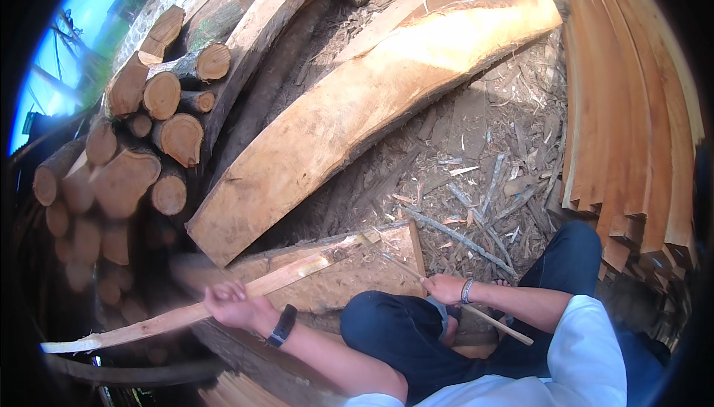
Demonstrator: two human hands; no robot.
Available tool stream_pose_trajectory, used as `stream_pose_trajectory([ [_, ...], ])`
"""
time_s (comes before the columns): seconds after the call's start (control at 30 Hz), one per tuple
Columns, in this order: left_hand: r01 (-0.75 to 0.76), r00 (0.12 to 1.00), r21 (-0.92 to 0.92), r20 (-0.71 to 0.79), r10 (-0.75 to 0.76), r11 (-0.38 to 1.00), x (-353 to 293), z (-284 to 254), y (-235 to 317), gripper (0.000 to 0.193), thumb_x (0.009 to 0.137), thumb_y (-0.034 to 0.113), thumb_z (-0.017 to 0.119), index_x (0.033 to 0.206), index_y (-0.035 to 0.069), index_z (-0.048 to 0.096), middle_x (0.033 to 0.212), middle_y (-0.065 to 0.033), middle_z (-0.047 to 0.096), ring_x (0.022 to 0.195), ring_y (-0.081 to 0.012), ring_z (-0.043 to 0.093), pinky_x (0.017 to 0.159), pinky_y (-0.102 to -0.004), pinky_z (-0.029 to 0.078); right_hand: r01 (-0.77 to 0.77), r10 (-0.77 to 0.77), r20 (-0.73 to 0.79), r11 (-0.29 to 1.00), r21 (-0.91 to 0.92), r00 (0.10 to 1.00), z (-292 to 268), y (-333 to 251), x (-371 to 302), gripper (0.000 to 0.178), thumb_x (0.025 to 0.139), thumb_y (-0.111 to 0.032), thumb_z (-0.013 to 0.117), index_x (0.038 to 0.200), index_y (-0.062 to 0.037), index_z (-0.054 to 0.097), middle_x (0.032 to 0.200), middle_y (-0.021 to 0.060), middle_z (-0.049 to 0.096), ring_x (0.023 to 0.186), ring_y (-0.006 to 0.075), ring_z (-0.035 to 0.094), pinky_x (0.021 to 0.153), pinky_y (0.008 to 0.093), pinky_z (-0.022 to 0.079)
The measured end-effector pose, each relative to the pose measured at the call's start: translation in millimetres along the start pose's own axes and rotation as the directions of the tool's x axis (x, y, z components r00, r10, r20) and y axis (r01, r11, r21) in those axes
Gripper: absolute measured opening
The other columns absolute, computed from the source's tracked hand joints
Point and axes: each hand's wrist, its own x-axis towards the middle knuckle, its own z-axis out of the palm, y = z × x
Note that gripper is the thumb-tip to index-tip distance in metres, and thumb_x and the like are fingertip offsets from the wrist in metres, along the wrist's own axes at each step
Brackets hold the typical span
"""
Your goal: The person holds a long thin strip of wood and uses a hand saw to cut it while sitting on the ground in an outdoor wood yard.
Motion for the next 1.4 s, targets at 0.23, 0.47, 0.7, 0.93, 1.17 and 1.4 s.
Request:
stream_pose_trajectory([
  [0.23,-0.01,0.999,-0.007,-0.048,0.009,1.0,0,3,-9,0.037,0.094,0.021,0.044,0.059,0.016,0.034,0.049,0.0025,0.03,0.038,-0.0088,0.023,0.043,-0.0259,0.025,0.009,-0.009,-0.101,1.0,-0.008,0.995,3,27,16,0.068,0.101,-0.043,0.023,0.072,0.0052,0.061,0.053,0.0201,0.059,0.045,0.0343,0.061,0.048,0.0441,0.054],
  [0.47,-0.054,0.967,0.083,-0.246,0.073,0.995,-4,11,-6,0.037,0.093,0.022,0.047,0.059,0.016,0.034,0.051,0.0028,0.032,0.039,-0.0088,0.025,0.043,-0.0264,0.025,-0.113,0.111,0.059,0.993,0.022,0.992,-14,-25,-16,0.061,0.102,-0.044,0.024,0.096,0.0005,0.065,0.069,0.0226,0.065,0.068,0.0384,0.067,0.072,0.0475,0.054],
  [0.7,-0.072,0.915,0.142,-0.385,0.122,0.987,-13,22,-9,0.035,0.089,0.023,0.053,0.06,0.015,0.035,0.054,0.0018,0.035,0.041,-0.0095,0.029,0.043,-0.027,0.026,0.162,-0.169,-0.1,0.984,-0.077,0.98,3,-4,-18,0.061,0.101,-0.045,0.024,0.099,0.0012,0.064,0.073,0.0237,0.066,0.07,0.0395,0.067,0.073,0.0492,0.053],
  [0.93,-0.089,0.875,0.156,-0.46,0.153,0.984,-21,31,-6,0.03,0.085,0.022,0.057,0.063,0.014,0.039,0.057,0.0013,0.038,0.044,-0.0106,0.032,0.043,-0.027,0.027,0.089,-0.092,-0.078,0.995,-0.041,0.993,-3,-27,-34,0.061,0.101,-0.046,0.027,0.089,-0.0002,0.065,0.076,0.0254,0.066,0.076,0.0388,0.067,0.076,0.0498,0.051],
  [1.17,-0.11,0.856,0.21,-0.476,0.2,0.972,-22,33,-8,0.028,0.084,0.023,0.059,0.064,0.012,0.041,0.059,0.0001,0.04,0.046,-0.0108,0.033,0.044,-0.0269,0.026,0.053,-0.057,-0.065,0.997,-0.056,0.996,-7,-37,-41,0.061,0.101,-0.047,0.026,0.091,-0.0009,0.065,0.074,0.0226,0.066,0.07,0.0369,0.068,0.074,0.0495,0.052],
  [1.4,-0.098,0.85,0.215,-0.49,0.194,0.972,-31,43,-6,0.031,0.084,0.026,0.059,0.064,0.012,0.039,0.065,0.0002,0.036,0.058,-0.0132,0.03,0.056,-0.0291,0.026,-0.042,0.042,0.066,0.999,-0.004,0.997,-21,-48,-49,0.063,0.101,-0.047,0.024,0.091,-0.0012,0.066,0.065,0.0199,0.065,0.059,0.033,0.066,0.068,0.0448,0.054],
])
